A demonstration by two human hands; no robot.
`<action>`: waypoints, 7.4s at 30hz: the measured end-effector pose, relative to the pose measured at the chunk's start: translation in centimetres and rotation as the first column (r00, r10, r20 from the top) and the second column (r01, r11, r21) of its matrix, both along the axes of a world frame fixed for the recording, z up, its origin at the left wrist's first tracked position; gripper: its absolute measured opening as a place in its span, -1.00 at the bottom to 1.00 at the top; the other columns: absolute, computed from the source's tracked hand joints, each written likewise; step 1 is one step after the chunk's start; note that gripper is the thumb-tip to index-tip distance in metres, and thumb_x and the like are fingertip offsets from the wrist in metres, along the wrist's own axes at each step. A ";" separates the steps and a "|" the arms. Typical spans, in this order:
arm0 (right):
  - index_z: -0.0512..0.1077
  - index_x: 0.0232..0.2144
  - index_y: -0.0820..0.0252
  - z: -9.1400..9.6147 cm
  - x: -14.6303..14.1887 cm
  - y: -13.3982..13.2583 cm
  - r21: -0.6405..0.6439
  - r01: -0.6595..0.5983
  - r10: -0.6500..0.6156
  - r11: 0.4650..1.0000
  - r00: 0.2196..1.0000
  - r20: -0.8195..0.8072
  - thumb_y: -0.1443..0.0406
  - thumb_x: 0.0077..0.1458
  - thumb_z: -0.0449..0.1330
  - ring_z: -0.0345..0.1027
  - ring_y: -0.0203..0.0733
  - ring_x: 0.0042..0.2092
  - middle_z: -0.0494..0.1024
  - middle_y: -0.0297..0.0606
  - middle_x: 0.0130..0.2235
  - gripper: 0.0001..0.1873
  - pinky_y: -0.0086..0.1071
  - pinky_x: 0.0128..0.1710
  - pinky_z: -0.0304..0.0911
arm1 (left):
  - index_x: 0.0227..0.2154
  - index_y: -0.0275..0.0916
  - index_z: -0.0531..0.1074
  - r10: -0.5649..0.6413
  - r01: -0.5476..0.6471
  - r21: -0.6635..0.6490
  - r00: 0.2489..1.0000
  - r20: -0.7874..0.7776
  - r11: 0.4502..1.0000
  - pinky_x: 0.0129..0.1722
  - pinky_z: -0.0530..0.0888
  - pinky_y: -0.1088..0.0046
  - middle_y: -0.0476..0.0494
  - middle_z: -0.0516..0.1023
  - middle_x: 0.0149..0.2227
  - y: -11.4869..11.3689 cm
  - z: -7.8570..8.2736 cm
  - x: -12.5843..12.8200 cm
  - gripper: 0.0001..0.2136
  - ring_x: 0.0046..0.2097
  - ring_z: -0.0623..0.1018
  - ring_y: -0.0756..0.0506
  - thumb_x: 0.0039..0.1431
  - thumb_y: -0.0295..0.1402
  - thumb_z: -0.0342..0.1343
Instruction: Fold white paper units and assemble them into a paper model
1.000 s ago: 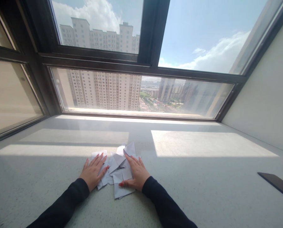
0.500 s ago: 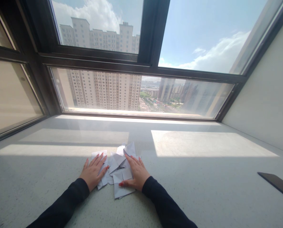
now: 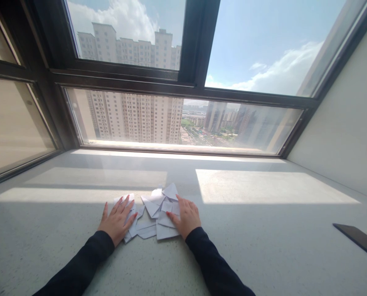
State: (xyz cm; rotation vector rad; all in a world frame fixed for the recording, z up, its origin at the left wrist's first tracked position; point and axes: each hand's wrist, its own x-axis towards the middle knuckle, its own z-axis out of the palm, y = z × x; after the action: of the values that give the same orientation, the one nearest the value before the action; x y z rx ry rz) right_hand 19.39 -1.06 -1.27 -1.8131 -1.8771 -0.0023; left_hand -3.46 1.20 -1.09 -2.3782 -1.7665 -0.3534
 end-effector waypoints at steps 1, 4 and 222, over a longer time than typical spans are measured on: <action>0.18 -0.03 0.30 -0.1 0.1 0.0 0.010 -0.001 0.001 1.000 1.000 -0.008 0.08 -0.05 0.02 0.18 -0.01 -0.06 0.39 -0.05 -0.14 -0.43 -0.14 -0.07 0.05 | -0.01 -0.16 0.19 0.016 -0.016 0.025 1.000 0.000 1.000 0.05 -0.21 -0.01 -0.10 0.09 0.12 0.0 0.0 -0.1 -0.58 0.13 0.05 -0.17 0.11 -0.20 -0.32; 0.20 -0.05 0.32 -0.2 -0.3 0.0 0.010 -0.123 0.123 0.992 0.989 -0.081 0.15 -0.01 0.01 0.21 -0.06 -0.08 0.39 -0.05 -0.14 -0.51 -0.20 -0.08 0.09 | -0.01 -0.17 0.19 0.034 -0.034 0.062 0.999 0.006 0.997 0.05 -0.21 0.00 -0.11 0.11 0.11 0.1 0.1 -0.3 -0.59 0.13 0.07 -0.18 0.11 -0.21 -0.31; 0.27 -0.12 0.21 0.9 -0.5 0.9 0.125 -0.006 0.045 0.992 0.949 -0.312 0.14 0.10 -0.22 0.29 -0.12 -0.14 0.47 -0.14 -0.20 -0.57 -0.20 -0.12 0.11 | 0.04 -0.22 0.09 -0.268 0.269 0.009 0.957 0.113 0.963 0.05 -0.18 -0.05 -0.16 0.17 0.08 -2.0 2.6 1.8 -0.50 0.12 0.07 -0.21 0.05 -0.08 -0.22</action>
State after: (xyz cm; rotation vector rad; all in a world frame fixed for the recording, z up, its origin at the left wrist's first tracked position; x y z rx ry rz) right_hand 18.93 -0.18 -0.34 -1.5999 -1.6372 0.1681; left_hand -1.67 -0.78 1.55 -2.6566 -1.4865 -0.5279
